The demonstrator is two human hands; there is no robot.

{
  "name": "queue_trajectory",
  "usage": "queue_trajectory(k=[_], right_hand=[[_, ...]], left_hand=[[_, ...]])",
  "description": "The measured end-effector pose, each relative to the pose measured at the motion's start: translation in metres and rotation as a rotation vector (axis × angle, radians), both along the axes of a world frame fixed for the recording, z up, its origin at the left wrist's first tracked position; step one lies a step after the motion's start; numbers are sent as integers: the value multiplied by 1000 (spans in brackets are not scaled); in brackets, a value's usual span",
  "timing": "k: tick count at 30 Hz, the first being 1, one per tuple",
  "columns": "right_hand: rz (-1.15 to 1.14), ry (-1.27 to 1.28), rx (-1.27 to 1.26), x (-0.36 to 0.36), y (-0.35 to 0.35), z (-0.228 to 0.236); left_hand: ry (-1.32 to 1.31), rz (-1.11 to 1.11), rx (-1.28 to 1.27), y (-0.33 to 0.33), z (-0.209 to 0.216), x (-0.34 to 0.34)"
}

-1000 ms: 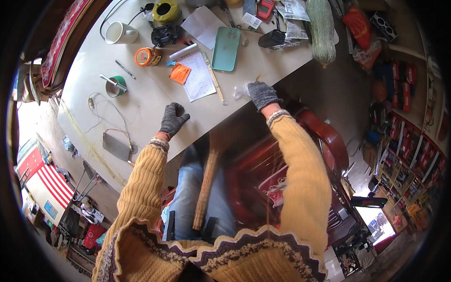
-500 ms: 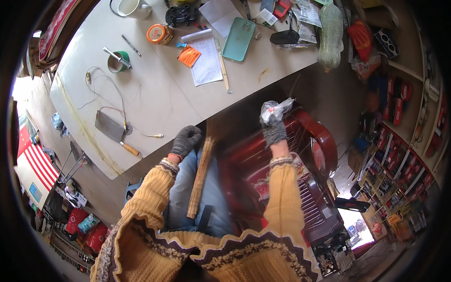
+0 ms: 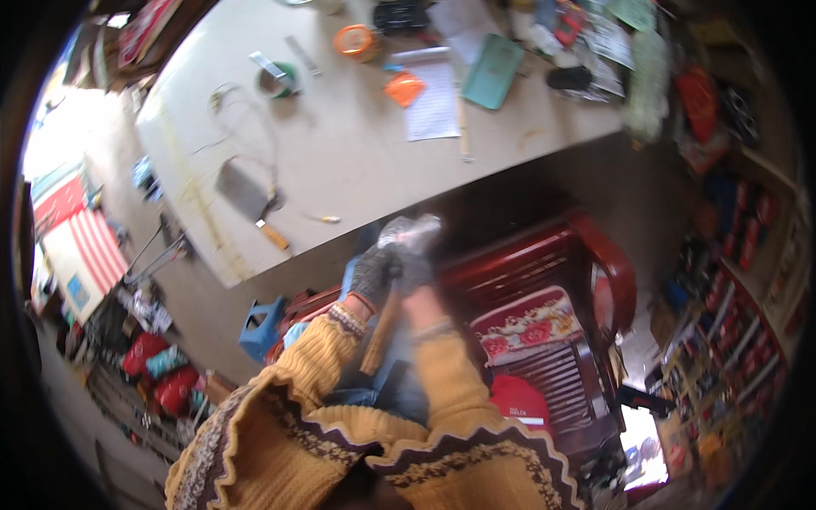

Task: The person sweeps debris into a dustpan using a broom, then empties the dustpan into a plastic bag inside a bucket. They also wipe a table surface with a cloth and pick up scattered papers, placing them on the table.

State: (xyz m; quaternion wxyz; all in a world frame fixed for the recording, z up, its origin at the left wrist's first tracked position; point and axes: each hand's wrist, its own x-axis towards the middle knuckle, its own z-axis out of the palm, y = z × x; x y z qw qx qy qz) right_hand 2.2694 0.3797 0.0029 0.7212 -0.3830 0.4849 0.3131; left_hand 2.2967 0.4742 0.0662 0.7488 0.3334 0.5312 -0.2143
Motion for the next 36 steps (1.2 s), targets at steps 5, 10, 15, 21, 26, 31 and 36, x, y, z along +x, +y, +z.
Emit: queue_trajectory(k=[5, 10, 15, 21, 26, 31, 36], right_hand=[[525, -262, 34, -14, -1, 42], [1283, -121, -613, -37, 29, 81], [1606, 11, -823, -46, 64, 100], [1582, 97, -973, -62, 36, 49], [1080, 302, -320, -63, -21, 44], [596, 431, -192, -103, -14, 106], [814, 374, -388, -164, 93, 88]], left_hand=[[10, 163, 201, 67, -15, -37], [-183, -246, 901, 157, -39, -81], [-70, -9, 1009, 234, -9, -129], [93, 581, 671, 300, 29, -168], [-44, 850, 551, 368, 48, -222], [10, 937, 611, 473, 40, -288], [89, 837, 719, 585, 27, -355]])
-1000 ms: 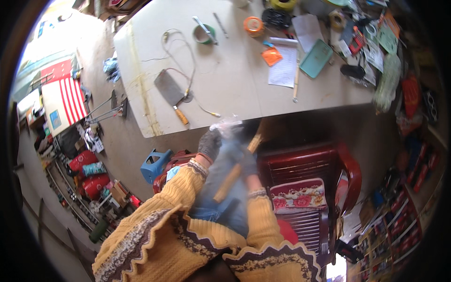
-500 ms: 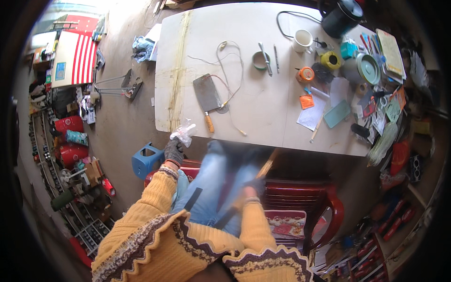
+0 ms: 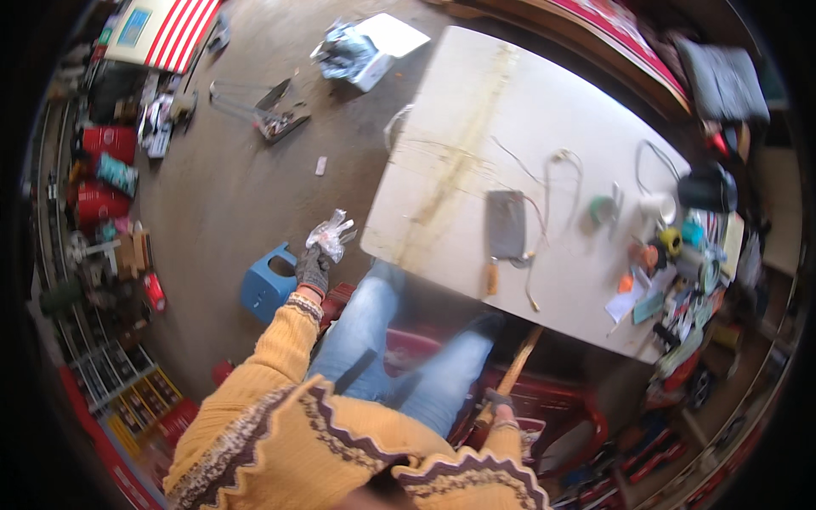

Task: The person sweeps debris into a dustpan using a broom, then empties the dustpan into a plastic bag inside a bucket. They also wipe a table surface with a cloth and pick up scattered papers, placing them on the table.

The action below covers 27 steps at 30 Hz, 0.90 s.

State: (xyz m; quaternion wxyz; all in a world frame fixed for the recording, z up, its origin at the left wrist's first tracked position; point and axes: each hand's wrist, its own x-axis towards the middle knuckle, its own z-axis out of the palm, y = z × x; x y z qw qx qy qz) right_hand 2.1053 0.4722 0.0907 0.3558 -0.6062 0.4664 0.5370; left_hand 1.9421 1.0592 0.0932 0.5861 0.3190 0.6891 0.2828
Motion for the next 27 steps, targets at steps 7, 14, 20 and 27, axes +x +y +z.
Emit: queue_trajectory(k=[7, 14, 20, 27], right_hand=[[135, 343, 130, -34, 163, -22], [298, 299, 143, -52, 253, 23], [316, 290, 116, -59, 269, 10], [451, 172, 15, -81, 331, -6]], left_hand=[[-69, 221, -90, 103, 23, -51], [23, 163, -52, 135, 10, -56], [-95, 182, -168, 161, -17, -6], [417, -703, 2, 203, -178, 116]])
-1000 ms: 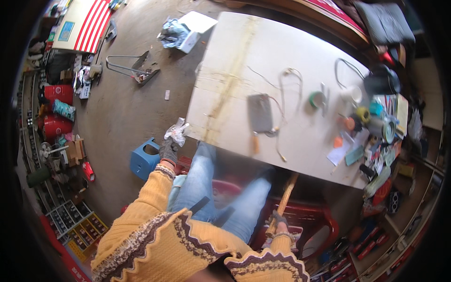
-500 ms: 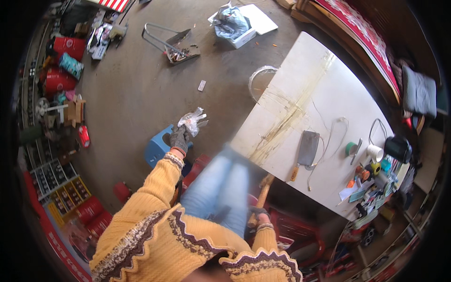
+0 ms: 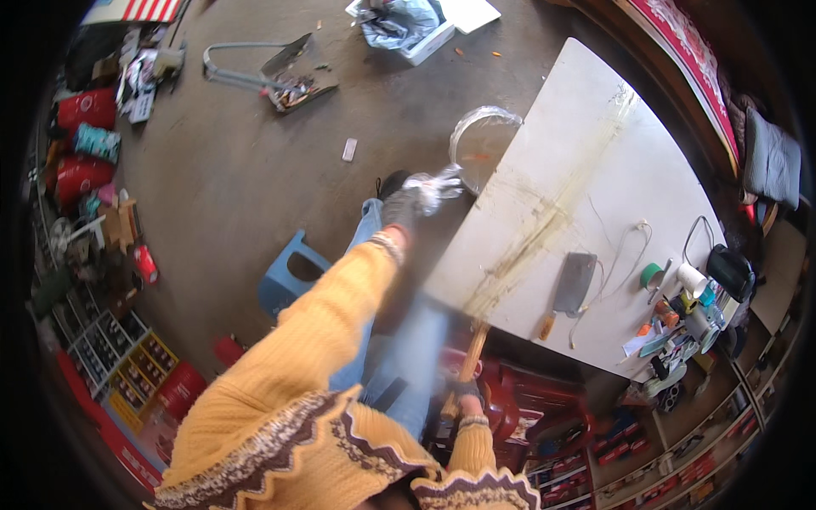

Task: The person sweeps debris into a dustpan using a broom, then empties the dustpan into a plastic bag inside a bucket. They also wipe a table surface with a cloth and pick up scattered papers, placing them on the table.

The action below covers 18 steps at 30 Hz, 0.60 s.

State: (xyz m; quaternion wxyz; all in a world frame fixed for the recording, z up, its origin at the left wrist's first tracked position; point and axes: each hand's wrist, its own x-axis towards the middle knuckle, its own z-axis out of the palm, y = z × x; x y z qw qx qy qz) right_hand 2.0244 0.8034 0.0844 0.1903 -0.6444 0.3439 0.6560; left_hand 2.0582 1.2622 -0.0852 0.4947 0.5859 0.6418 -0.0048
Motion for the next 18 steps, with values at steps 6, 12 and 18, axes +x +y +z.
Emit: queue_trajectory(k=[6, 12, 18], right_hand=[[307, -110, -201, -17, 100, -29], [332, -170, -286, -40, 141, -48], [77, -73, -274, -68, 148, -78]], left_hand=[[104, -32, -220, 19, -105, 132], [160, -589, -405, -5, -206, 178], [-330, -271, -821, 44, -168, 80]])
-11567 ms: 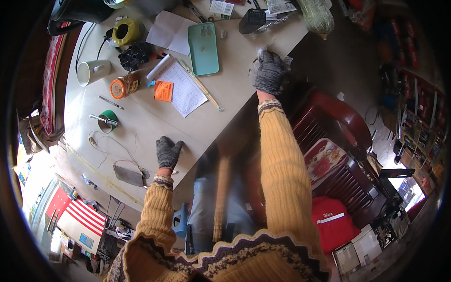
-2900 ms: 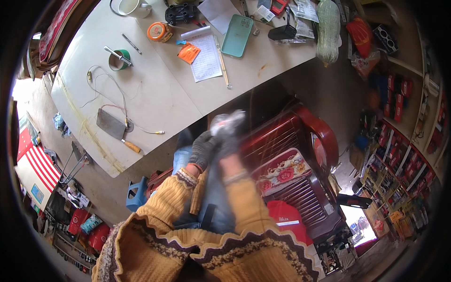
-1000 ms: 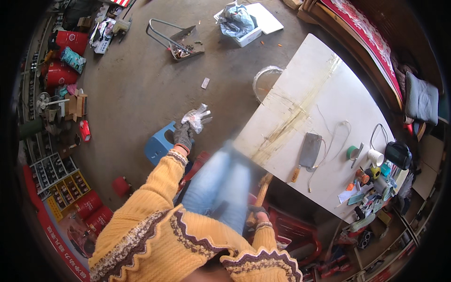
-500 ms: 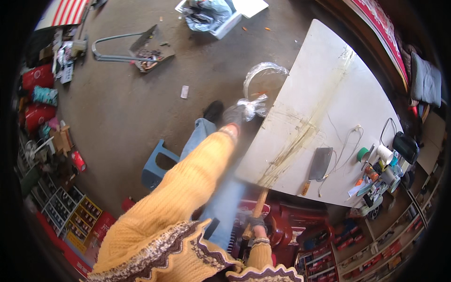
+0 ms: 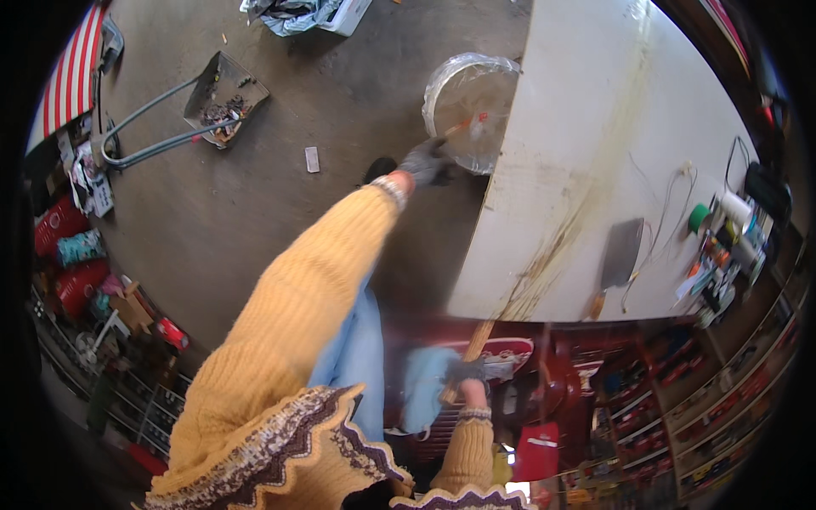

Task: The person sweeps debris into a dustpan using a broom, then empties the dustpan into a plastic bag inside a bucket. They also wipe a table surface with a cloth and pick up scattered papers, placing them on the table.

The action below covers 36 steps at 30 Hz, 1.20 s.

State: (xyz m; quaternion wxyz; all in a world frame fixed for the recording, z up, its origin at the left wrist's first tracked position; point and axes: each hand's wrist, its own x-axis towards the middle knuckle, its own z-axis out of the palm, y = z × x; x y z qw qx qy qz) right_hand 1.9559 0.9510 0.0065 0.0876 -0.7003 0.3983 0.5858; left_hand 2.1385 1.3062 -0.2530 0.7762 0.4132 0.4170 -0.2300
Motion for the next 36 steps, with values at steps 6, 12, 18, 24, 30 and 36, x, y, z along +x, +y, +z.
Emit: queue_trajectory(k=[6, 12, 18, 24, 30, 36], right_hand=[[-440, -154, 187, -73, 60, 18], [-190, -296, 216, -164, 122, 85], [-106, -406, 263, -233, 82, 163], [-214, -566, 5, -248, 57, 145], [-853, -646, 324, -188, 47, 60], [-1060, -460, 409, -164, 144, -6]], left_hand=[[151, 179, 104, 81, 93, -199], [471, 78, 353, 137, 187, -382], [503, 99, 376, 152, 263, -445], [576, 42, 554, 194, 277, -498], [615, 17, 646, 243, 280, -532], [588, 97, 581, 306, 274, -578]])
